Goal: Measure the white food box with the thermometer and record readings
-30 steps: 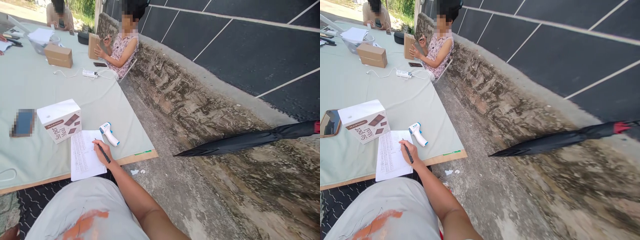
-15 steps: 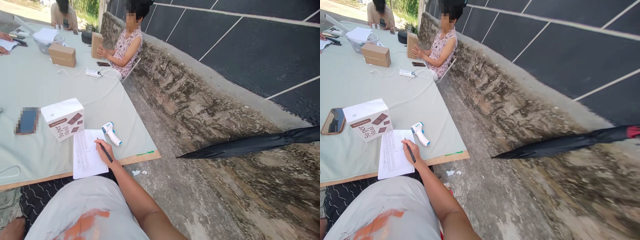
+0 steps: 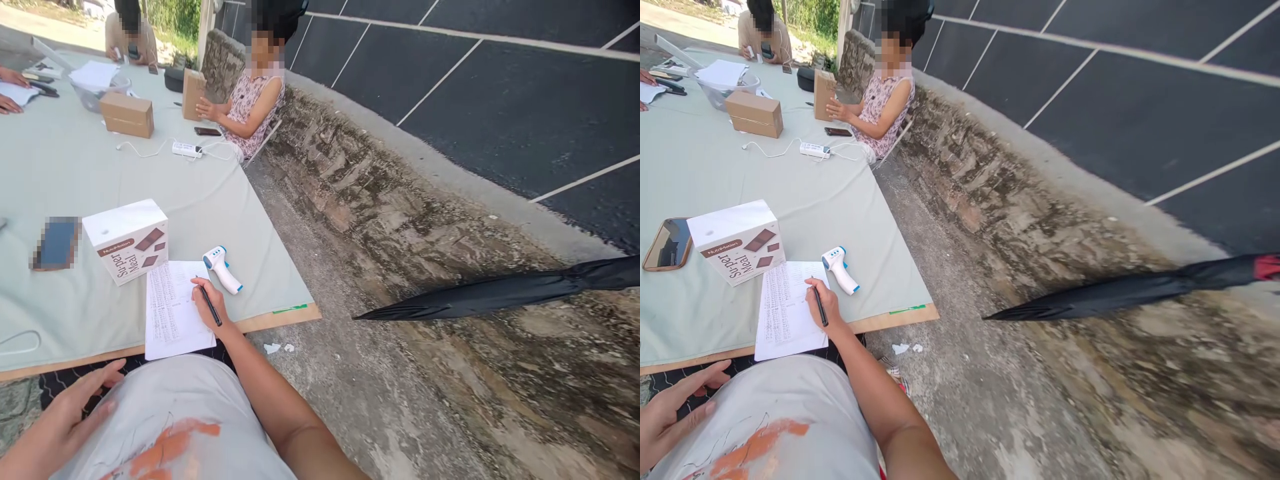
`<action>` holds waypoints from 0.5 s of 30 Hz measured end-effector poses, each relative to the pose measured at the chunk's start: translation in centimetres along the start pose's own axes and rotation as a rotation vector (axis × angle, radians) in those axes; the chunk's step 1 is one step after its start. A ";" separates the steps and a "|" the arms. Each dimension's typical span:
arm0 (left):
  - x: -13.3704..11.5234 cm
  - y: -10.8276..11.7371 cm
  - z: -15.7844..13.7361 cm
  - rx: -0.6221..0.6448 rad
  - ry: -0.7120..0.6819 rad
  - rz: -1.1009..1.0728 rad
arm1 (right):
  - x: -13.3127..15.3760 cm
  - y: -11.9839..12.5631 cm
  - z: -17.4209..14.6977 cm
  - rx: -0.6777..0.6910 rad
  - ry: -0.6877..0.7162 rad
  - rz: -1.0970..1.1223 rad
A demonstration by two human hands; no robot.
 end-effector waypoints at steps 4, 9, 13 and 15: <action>-6.4 2.6 2.9 -0.172 -0.236 -0.225 | 0.5 0.2 -0.3 -0.003 0.051 -0.100; -5.0 10.1 5.6 -0.830 -0.226 -0.314 | 3.0 1.4 0.2 -0.015 0.216 -0.284; -1.1 12.7 7.5 -1.045 -0.099 -0.340 | 3.0 1.2 1.3 0.066 0.196 -0.516; 0.0 12.6 9.8 -0.945 -0.076 -0.428 | 2.2 0.7 1.7 0.111 0.144 -0.619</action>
Point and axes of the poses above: each hand's wrist, its own z-axis towards the middle knuckle, its own y-axis out of the back of the hand, x = y × z, the point moved 10 cm from there along z, towards the middle knuckle, and after that the axes turned 5 degrees about -z, right-handed, at the moved point
